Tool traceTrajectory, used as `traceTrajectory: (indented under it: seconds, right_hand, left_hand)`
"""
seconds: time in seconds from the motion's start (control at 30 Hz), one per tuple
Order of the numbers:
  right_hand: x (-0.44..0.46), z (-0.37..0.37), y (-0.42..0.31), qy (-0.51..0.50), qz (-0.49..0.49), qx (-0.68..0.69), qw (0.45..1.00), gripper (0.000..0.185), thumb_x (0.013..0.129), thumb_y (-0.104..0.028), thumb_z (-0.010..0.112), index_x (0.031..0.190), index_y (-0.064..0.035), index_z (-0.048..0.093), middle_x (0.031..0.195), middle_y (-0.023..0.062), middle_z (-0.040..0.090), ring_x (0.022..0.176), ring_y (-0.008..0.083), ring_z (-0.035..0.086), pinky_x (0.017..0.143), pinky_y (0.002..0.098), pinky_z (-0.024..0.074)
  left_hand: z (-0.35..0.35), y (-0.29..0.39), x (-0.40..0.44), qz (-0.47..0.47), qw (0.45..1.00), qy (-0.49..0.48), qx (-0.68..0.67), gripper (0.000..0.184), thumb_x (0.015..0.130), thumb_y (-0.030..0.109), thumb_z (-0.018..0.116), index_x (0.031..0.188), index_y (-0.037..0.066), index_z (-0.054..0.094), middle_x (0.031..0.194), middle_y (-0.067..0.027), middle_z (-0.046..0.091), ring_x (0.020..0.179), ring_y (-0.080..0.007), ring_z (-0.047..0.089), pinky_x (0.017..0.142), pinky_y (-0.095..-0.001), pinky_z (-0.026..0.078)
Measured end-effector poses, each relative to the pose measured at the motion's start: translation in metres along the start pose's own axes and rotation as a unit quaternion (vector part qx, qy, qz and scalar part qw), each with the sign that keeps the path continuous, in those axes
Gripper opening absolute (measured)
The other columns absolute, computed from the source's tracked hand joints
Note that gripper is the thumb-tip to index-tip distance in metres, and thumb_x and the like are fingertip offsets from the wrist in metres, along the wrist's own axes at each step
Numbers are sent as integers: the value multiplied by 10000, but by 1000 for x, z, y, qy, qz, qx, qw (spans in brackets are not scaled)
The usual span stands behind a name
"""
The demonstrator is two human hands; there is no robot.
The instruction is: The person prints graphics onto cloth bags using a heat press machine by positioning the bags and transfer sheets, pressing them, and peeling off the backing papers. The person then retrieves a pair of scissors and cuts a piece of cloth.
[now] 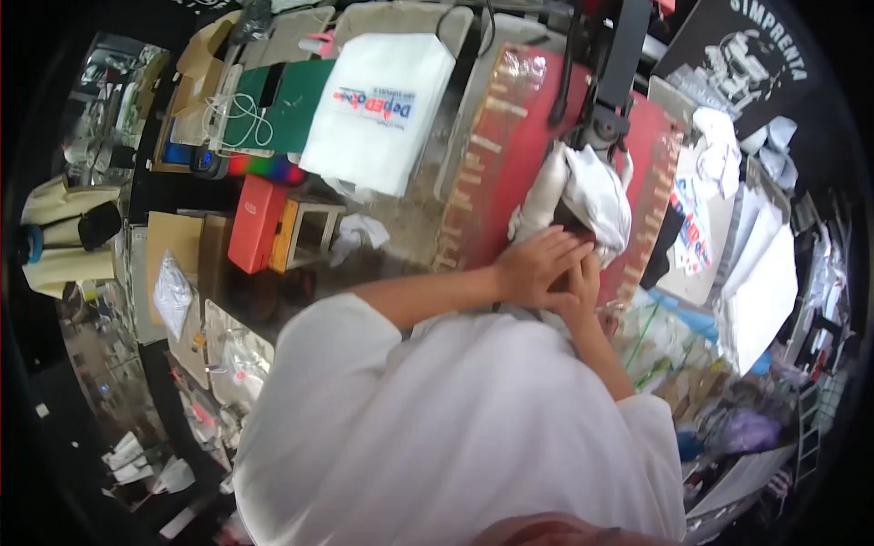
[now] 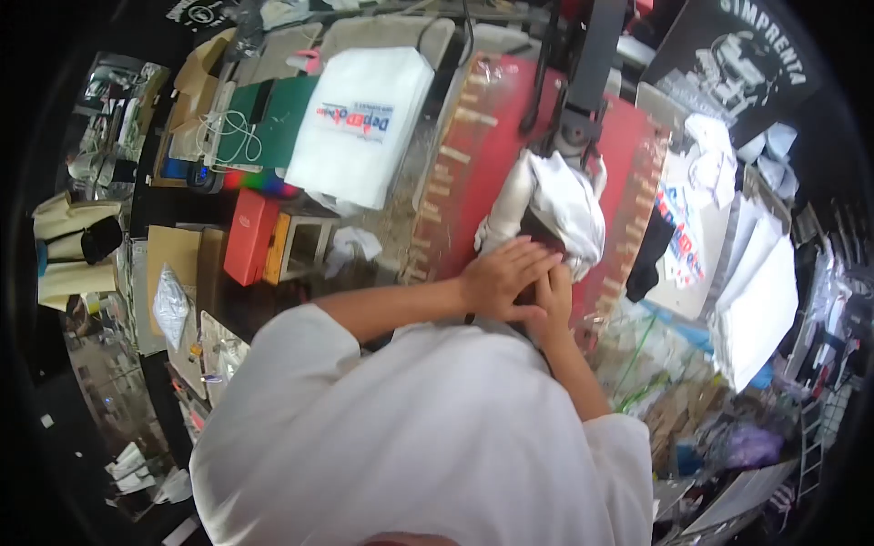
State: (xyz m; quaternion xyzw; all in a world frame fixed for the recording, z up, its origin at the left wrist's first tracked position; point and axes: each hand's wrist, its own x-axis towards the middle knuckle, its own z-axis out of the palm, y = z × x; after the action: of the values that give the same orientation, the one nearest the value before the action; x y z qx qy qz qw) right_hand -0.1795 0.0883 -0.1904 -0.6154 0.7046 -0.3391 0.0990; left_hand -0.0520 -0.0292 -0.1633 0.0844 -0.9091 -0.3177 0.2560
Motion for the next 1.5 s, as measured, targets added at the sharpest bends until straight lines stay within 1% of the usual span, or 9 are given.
traceTrajectory:
  seconds: [0.07,0.17,0.27,0.37,0.5,0.63,0.77,1.03,1.5]
  right_hand:
    - [11,5,-3,60,-49,-18,997,499,771,-213,639,1212,17,588,1051,171,563,893,343,549,764,422,464]
    - [10,3,-4,33,-59,-18,998,468,777,-227,628,1175,16,601,1046,157,585,900,354,547,781,424,462]
    - [18,-4,-14,40,-94,-14,995,455,789,-239,636,1173,4,613,1087,181,605,936,369,563,796,445,453]
    - [19,-1,-17,40,-111,-25,993,417,790,-225,627,1145,-7,621,1111,179,614,949,366,568,821,447,447]
    - [12,3,-9,42,-126,-45,990,410,793,-245,607,1127,-10,629,1107,155,633,1012,334,579,819,440,437]
    - [8,1,-7,-22,-84,-46,995,271,785,-228,613,972,-36,650,928,138,660,864,332,605,750,435,453]
    - [6,6,-6,-28,-64,-72,995,186,773,-213,616,858,-50,644,792,135,641,736,342,600,674,434,457]
    - [6,6,-15,1,-38,-66,997,181,759,-226,643,764,-47,624,744,122,637,712,338,602,667,428,446]
    - [7,3,-20,12,-46,-42,998,197,753,-250,655,742,-59,610,730,111,633,709,320,604,645,420,423]
  left_hand:
    - [-6,1,0,-6,1000,7,-21,825,846,564,644,1365,-47,452,1236,-224,582,1161,-382,556,1092,-485,360]
    - [-12,8,-2,-10,999,10,-31,816,842,570,645,1358,-36,465,1262,-223,573,1167,-380,550,1082,-482,366]
    - [-10,9,-2,18,997,80,9,800,841,578,641,1347,-21,479,1290,-214,563,1152,-379,547,1070,-487,368]
    - [-9,8,-4,21,997,75,26,796,847,592,621,1347,-11,482,1318,-210,548,1128,-379,546,1067,-484,360]
    - [-12,9,-6,34,999,37,4,759,855,597,599,1283,-25,522,1200,-192,604,1027,-366,555,1019,-459,373]
    - [-8,6,-10,34,999,2,26,676,863,572,595,1170,-29,576,1030,-176,642,937,-340,562,978,-440,378]
    - [-3,1,-13,55,998,27,27,642,868,559,597,1138,-23,588,1009,-180,638,933,-329,569,989,-437,372]
    - [-9,11,-9,17,999,-10,41,579,858,550,618,1050,4,622,883,-138,648,886,-308,582,950,-421,388]
    - [-8,13,-8,6,999,9,37,579,832,551,648,1018,3,631,860,-133,655,845,-315,580,920,-405,398]
